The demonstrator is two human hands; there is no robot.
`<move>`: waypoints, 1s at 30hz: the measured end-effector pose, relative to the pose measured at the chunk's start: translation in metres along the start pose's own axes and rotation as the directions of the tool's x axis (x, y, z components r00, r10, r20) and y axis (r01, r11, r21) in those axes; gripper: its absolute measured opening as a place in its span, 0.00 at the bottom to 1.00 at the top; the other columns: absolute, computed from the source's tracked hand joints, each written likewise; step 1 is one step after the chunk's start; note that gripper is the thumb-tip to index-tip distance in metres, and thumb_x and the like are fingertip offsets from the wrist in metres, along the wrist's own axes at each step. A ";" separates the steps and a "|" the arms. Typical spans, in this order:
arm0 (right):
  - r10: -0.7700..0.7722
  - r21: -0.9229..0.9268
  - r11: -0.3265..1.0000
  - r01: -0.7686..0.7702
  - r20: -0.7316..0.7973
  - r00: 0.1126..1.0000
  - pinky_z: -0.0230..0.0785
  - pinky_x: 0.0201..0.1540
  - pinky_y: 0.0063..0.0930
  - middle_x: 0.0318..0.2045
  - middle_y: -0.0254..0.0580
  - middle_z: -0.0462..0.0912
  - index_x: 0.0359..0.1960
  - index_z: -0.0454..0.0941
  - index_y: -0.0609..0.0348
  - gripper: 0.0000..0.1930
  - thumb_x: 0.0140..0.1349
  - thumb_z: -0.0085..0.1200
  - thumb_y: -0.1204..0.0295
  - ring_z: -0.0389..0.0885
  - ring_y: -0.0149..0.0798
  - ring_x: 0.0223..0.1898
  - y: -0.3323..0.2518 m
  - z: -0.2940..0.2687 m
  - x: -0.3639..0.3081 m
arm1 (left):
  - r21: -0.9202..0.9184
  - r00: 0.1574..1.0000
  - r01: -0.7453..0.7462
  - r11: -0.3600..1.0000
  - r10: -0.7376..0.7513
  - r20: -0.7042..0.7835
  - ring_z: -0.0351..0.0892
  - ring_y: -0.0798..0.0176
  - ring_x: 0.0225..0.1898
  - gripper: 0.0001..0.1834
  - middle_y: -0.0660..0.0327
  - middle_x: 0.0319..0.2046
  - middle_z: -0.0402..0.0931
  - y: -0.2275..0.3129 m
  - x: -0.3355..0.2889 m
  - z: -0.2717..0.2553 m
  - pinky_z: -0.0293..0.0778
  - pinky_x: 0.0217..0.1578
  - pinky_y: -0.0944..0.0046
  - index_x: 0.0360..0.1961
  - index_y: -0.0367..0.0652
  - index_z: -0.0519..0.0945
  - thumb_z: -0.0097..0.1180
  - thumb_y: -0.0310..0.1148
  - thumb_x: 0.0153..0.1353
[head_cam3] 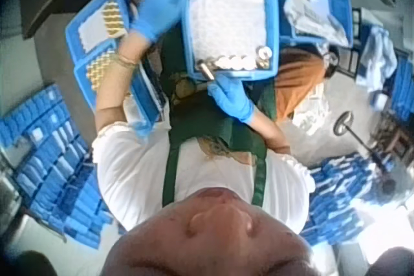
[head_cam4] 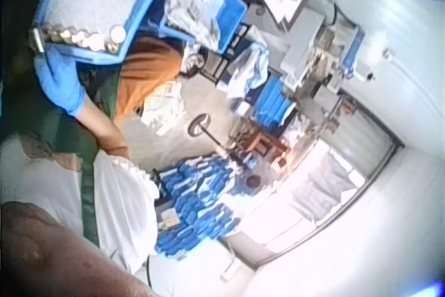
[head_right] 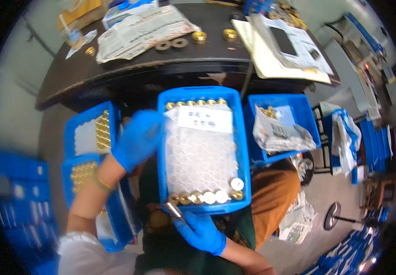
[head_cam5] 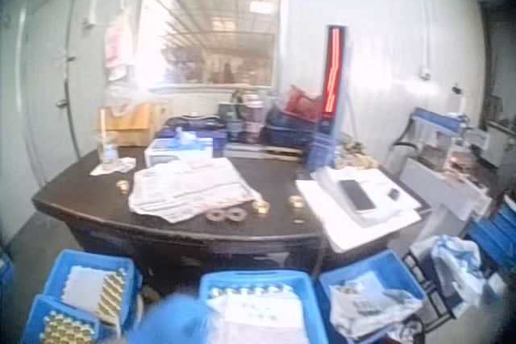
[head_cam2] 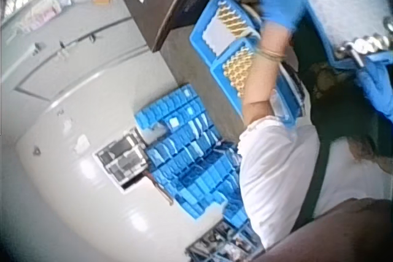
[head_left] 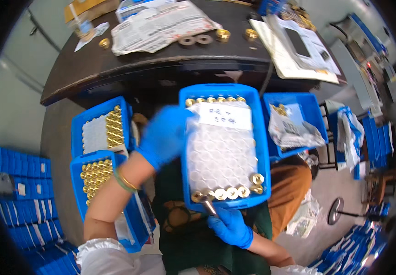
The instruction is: The person sorts small cylindrical metal components by hand, taking them from plastic bins and placing them into sorting trays.
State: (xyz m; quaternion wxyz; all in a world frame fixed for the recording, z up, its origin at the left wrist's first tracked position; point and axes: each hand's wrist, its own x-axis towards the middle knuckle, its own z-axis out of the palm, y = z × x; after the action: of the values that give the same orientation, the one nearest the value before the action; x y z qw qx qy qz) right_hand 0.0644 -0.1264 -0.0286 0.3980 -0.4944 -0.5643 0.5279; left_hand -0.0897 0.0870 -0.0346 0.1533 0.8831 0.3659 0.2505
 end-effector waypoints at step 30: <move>0.142 0.223 0.973 -0.058 -0.380 0.914 0.58 0.18 0.26 0.12 0.40 0.69 0.23 0.72 0.65 0.12 0.59 0.46 0.68 0.67 0.30 0.15 0.001 -0.052 -0.031 | -0.936 0.959 0.283 0.210 -0.036 0.282 0.70 0.59 0.48 0.20 0.50 0.45 0.71 0.171 -0.016 0.010 0.67 0.49 0.64 0.49 0.33 0.63 0.48 0.28 0.56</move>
State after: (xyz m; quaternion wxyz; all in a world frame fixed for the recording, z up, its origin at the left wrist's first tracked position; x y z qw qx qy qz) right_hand 0.1209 -0.1458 -0.0204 0.5248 -0.5748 -0.3887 0.4931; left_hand 0.0041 -0.0424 0.0293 0.7280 0.5734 0.2030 0.3162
